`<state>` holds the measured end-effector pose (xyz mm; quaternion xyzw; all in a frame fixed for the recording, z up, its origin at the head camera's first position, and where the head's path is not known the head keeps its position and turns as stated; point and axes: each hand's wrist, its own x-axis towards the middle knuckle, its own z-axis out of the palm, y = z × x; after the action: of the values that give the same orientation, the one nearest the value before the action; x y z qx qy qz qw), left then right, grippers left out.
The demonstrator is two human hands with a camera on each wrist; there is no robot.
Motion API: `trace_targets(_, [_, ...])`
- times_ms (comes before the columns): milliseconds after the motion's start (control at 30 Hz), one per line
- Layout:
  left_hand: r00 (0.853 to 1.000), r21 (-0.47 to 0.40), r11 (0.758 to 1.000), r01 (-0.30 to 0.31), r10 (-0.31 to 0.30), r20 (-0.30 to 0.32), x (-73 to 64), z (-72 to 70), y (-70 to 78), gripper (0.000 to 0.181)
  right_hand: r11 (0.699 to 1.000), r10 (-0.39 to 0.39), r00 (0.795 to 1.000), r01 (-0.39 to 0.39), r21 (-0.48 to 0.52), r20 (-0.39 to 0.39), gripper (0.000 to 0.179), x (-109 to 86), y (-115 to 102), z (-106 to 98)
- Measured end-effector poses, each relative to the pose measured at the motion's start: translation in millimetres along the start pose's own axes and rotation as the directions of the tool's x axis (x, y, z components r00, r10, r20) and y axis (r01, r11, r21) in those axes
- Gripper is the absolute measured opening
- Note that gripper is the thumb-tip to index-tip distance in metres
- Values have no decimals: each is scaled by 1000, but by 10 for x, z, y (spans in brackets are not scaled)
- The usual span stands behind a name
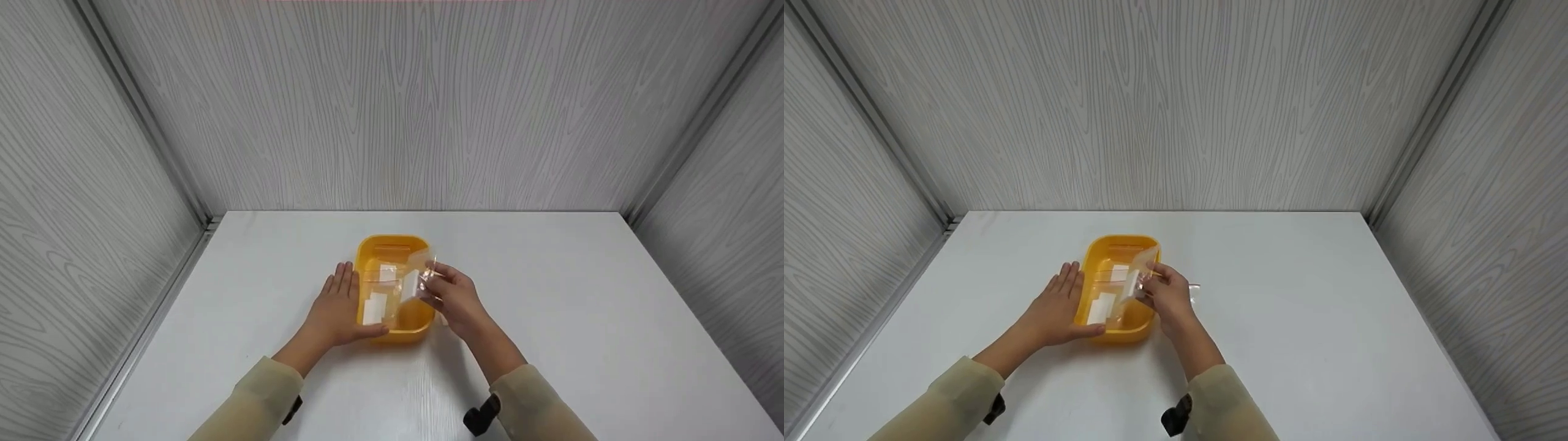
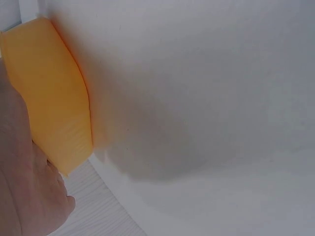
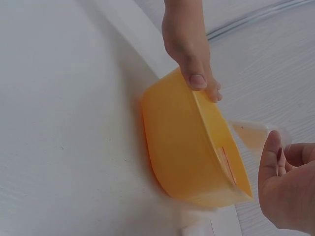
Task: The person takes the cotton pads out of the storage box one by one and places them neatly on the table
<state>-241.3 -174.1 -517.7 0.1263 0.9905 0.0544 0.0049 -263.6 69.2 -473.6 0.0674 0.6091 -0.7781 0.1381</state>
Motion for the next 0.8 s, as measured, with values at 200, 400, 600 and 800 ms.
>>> trace_targets(200, [1000,-39,999,13,-13,1,-54,12,-10,132,1000,-3,1000,3,-5,1,39,5,-6,-14])
trace_targets(400, [1000,-30,999,26,-26,0,-80,19,-45,133,1000,-1,1000,1,15,22,39,-9,-13,16])
trace_targets(600, [1000,-15,1000,19,-19,8,-56,12,-35,135,1000,-13,1000,13,25,14,40,-20,-31,-10])
trace_targets(800, [1000,-13,1000,12,-12,8,-11,-5,0,136,1000,-17,1000,16,23,16,41,-24,-59,-64])
